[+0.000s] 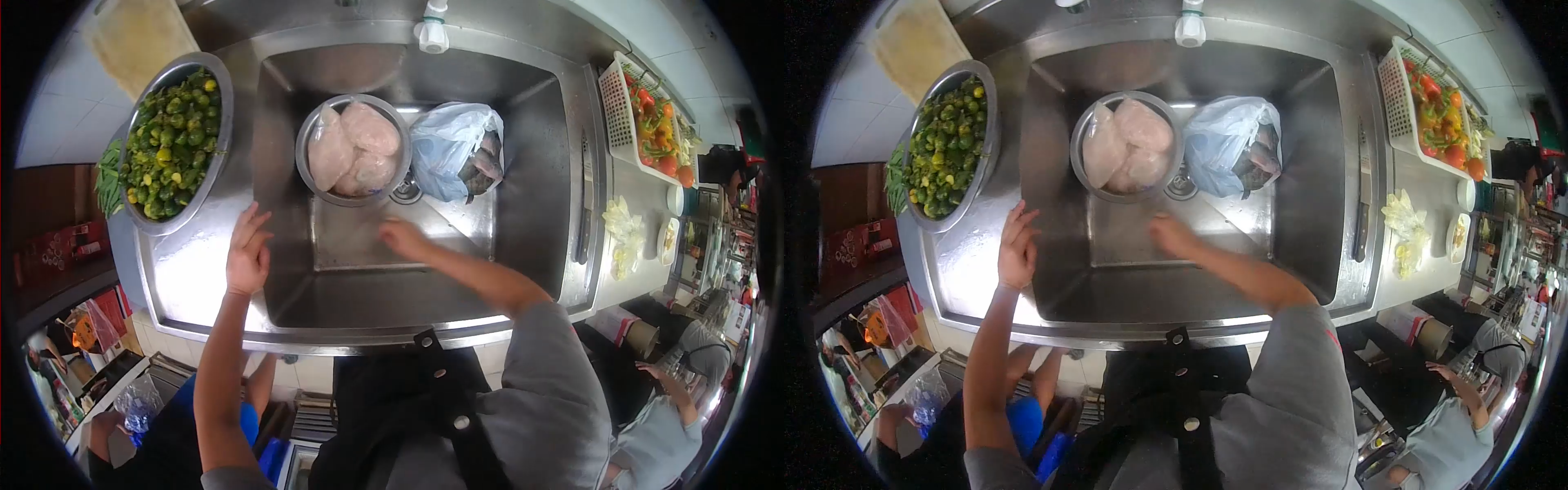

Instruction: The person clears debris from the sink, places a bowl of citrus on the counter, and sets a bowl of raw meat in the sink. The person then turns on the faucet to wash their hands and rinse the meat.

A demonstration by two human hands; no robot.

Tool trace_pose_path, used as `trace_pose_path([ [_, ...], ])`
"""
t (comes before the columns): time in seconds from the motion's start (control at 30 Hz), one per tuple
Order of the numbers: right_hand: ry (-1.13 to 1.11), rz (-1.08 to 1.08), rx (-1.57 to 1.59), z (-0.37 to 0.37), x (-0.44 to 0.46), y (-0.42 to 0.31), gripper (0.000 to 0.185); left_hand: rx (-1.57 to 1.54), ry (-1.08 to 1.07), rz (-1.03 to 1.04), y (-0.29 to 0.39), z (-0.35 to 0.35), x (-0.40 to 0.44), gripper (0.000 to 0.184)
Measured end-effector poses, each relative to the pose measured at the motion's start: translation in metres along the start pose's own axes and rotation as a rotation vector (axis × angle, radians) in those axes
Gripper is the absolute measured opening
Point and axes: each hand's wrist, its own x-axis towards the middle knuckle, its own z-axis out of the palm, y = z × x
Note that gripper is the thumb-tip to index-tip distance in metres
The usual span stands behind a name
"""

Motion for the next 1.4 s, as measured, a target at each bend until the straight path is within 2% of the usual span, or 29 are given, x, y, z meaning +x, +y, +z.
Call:
trace_pose_path([
  [0.03,-0.064,0.148,-0.141,-0.008,-0.025,0.043,0.019,0.013,-0.006,0.002,-0.001,0.001,0.001,0.020],
  [0.07,0.055,0.050,-0.280,0.016,-0.054,0.139,0.024,0.011,-0.018,-0.007,-0.002,0.001,0.002,0.020],
  [0.1,0.047,0.298,-0.326,0.004,-0.070,0.165,0.025,0.022,-0.018,-0.002,-0.002,0.002,0.003,0.020],
  [0.13,0.000,0.512,-0.404,-0.008,-0.081,0.174,0.025,0.033,-0.019,0.003,-0.001,0.002,0.004,0.020],
  [0.2,0.182,0.590,-0.449,-0.022,-0.088,0.172,0.019,0.025,-0.030,-0.005,-0.001,0.003,0.006,0.021],
  [0.27,0.199,0.767,-0.307,-0.010,-0.084,0.177,0.013,0.038,-0.045,-0.013,0.000,0.003,0.007,0.021],
  [0.3,0.207,0.765,-0.058,-0.002,-0.090,0.175,0.012,0.031,-0.061,-0.017,0.001,0.001,0.009,0.022],
  [0.37,0.101,0.536,-0.200,0.025,-0.093,0.168,0.011,0.045,-0.062,-0.022,0.000,0.004,0.008,0.022],
  [0.47,-0.038,0.477,-0.104,0.068,-0.102,0.156,0.010,0.062,-0.059,-0.021,-0.001,0.005,0.007,0.022],
  [0.53,-0.292,0.194,-0.147,0.076,-0.103,0.140,0.012,0.063,-0.056,-0.022,-0.002,0.004,0.007,0.022],
  [0.57,-0.297,0.190,-0.148,0.073,-0.102,0.135,0.012,0.060,-0.057,-0.017,-0.003,0.004,0.007,0.023],
  [0.63,-0.485,0.295,-0.086,0.065,-0.099,0.124,0.014,0.059,-0.052,-0.016,-0.003,0.003,0.005,0.023],
  [0.77,-0.562,0.203,-0.114,0.024,-0.104,0.083,0.016,0.023,-0.028,-0.010,-0.003,0.003,0.004,0.022],
  [0.83,-0.672,0.436,-0.028,-0.007,-0.107,0.047,0.015,0.022,-0.018,0.006,-0.003,0.002,0.003,0.022],
  [0.87,-0.665,0.435,-0.035,-0.010,-0.119,0.050,0.015,0.017,-0.013,0.017,-0.004,0.003,0.002,0.021],
  [0.93,-0.580,0.210,-0.066,-0.017,-0.143,0.057,0.016,0.014,-0.002,0.040,-0.002,0.001,0.002,0.021],
  [0.97,-0.570,0.211,-0.073,-0.028,-0.145,0.042,0.016,0.013,-0.009,0.025,0.000,0.000,0.003,0.021],
  [1.03,-0.559,0.389,0.029,-0.071,-0.143,-0.018,0.017,0.011,-0.009,0.019,0.004,-0.002,0.001,0.021],
  [1.07,-0.547,0.388,0.022,-0.082,-0.144,-0.035,0.017,0.004,-0.009,0.016,0.003,-0.002,0.000,0.020],
  [1.13,-0.551,0.225,0.071,-0.101,-0.147,-0.065,0.019,-0.002,0.001,0.030,0.001,-0.001,-0.002,0.020],
  [1.27,-0.559,0.216,-0.017,-0.134,-0.147,-0.122,0.021,0.021,0.007,0.032,0.005,-0.002,-0.005,0.017],
  [1.37,-0.499,0.238,0.094,-0.144,-0.153,-0.147,0.023,0.027,0.020,0.034,0.004,-0.001,-0.007,0.016],
  [1.4,-0.457,0.184,0.106,-0.143,-0.157,-0.144,0.024,0.031,0.026,0.032,0.003,0.000,-0.008,0.015],
])
